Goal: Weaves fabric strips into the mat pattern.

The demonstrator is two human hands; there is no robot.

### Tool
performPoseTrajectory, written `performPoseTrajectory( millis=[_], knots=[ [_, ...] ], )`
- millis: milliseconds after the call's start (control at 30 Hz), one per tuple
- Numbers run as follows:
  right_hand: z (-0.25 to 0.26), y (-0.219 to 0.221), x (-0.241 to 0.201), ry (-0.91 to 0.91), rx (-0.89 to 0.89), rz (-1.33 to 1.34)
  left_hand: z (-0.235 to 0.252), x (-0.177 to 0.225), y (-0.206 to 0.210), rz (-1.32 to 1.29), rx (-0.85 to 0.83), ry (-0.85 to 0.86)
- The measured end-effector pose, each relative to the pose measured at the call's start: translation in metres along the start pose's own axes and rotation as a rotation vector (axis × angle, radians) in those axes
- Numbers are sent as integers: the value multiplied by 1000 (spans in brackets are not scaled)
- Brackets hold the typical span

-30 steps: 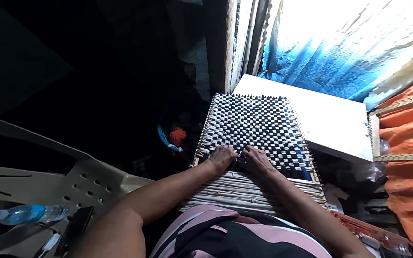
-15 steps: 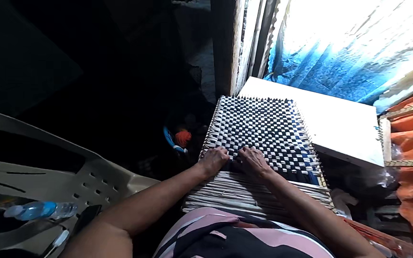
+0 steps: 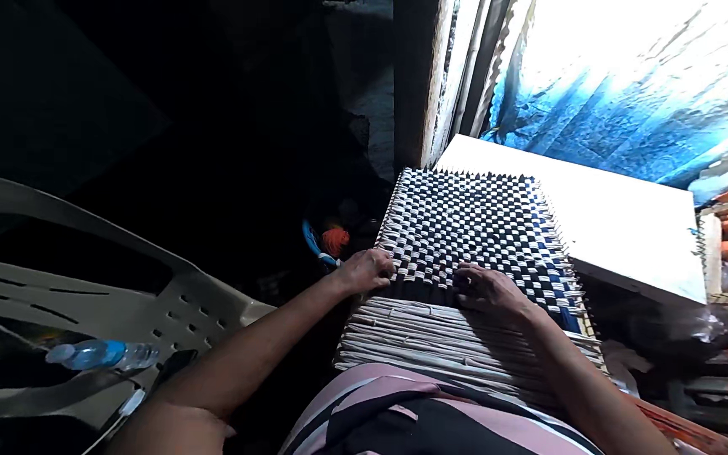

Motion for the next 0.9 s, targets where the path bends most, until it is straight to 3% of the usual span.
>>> performPoseTrajectory(
  millis=[200,300,400,500,600,800,900],
  knots=[
    [9,9,-7,65,70,-172,17,18,16,297,25,-68],
    [10,10,-4,31,96,-143,19,17,17,306,20,-80],
    [-2,-6,-4,61,50,-92,6,17,-7,244,108,-34],
    [-32,-35,7,131,8,-25,-20,11,-37,169,292,51],
    [-73,-72,35,238,149,29,-44,-4,-42,69,411,-18],
    [-155,-109,104,395,473,100,-54,-16,-12,29,427,-140],
    [-180,-104,126,436,465,97,-47,-5,-16,3,437,-149]
  ],
)
Point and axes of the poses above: each hand's wrist, its own z-axis towards the middle knuckle, its own y-axis out of the palm, x = y × z, the point moved 7 cm from there along z, towards the middle knuckle, and after that the axes turned 5 degrees about y, right-handed, at the moved point
